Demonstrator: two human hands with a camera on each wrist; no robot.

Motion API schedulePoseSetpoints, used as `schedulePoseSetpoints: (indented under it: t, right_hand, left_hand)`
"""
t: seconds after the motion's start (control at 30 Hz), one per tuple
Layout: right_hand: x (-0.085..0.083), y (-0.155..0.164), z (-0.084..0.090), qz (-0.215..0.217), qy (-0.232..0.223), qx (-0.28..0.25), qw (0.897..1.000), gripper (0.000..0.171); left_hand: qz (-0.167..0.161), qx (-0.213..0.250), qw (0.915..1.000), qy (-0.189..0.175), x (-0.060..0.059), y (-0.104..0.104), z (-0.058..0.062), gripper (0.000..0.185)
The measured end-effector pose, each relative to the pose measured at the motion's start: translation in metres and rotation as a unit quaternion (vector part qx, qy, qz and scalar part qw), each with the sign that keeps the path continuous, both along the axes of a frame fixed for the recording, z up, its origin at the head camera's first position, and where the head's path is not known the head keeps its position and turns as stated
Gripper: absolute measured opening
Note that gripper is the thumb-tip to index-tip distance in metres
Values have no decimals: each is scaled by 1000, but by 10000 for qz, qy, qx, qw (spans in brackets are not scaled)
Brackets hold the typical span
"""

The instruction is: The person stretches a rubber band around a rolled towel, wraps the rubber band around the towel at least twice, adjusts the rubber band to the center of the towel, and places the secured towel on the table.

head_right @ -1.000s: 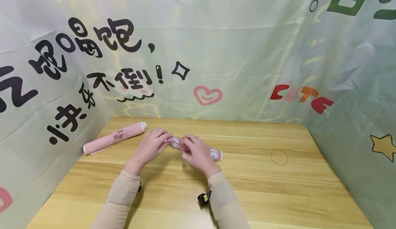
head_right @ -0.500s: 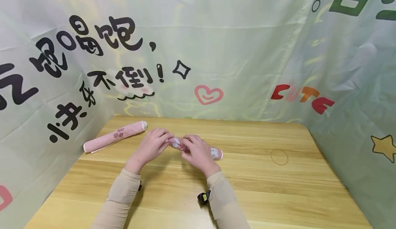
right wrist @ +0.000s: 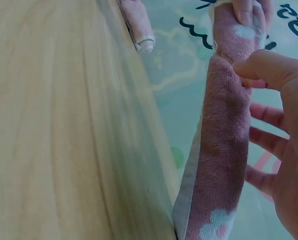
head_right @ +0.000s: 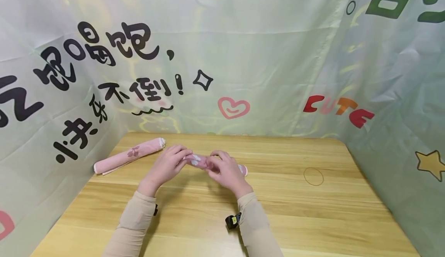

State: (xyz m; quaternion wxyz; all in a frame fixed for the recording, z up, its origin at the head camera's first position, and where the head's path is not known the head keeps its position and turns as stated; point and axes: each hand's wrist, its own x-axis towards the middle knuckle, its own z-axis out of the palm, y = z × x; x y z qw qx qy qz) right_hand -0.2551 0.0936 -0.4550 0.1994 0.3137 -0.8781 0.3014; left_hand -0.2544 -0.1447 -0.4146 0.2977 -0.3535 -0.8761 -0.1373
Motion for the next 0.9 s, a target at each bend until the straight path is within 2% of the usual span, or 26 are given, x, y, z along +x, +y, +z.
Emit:
schedulePoseSetpoints:
  t: [0.17, 0.33, 0.47, 0.67, 0.9]
  right_hand:
    - [0, 0, 2, 146, -380, -516, 9978, 35]
    - [0, -3, 2, 77, -568, -564, 9968, 51]
    - [0, -5, 0, -188, -777, -455, 9958, 58]
    - [-1, -6, -3, -635, -890, -168, 9939, 51]
    - [-1, -4, -3, -772, -1100, -102, 9909, 41]
  left_hand:
    - [24, 65, 9999, -126, 0, 1, -2, 16]
    - [3, 136, 9997, -182, 1, 3, -1, 17]
    - [-3, 146, 9997, -189, 1, 3, -1, 16]
    - [-2, 149, 9997, -201, 0, 4, -1, 16]
    - [156, 225, 9996, -69, 0, 7, -3, 21]
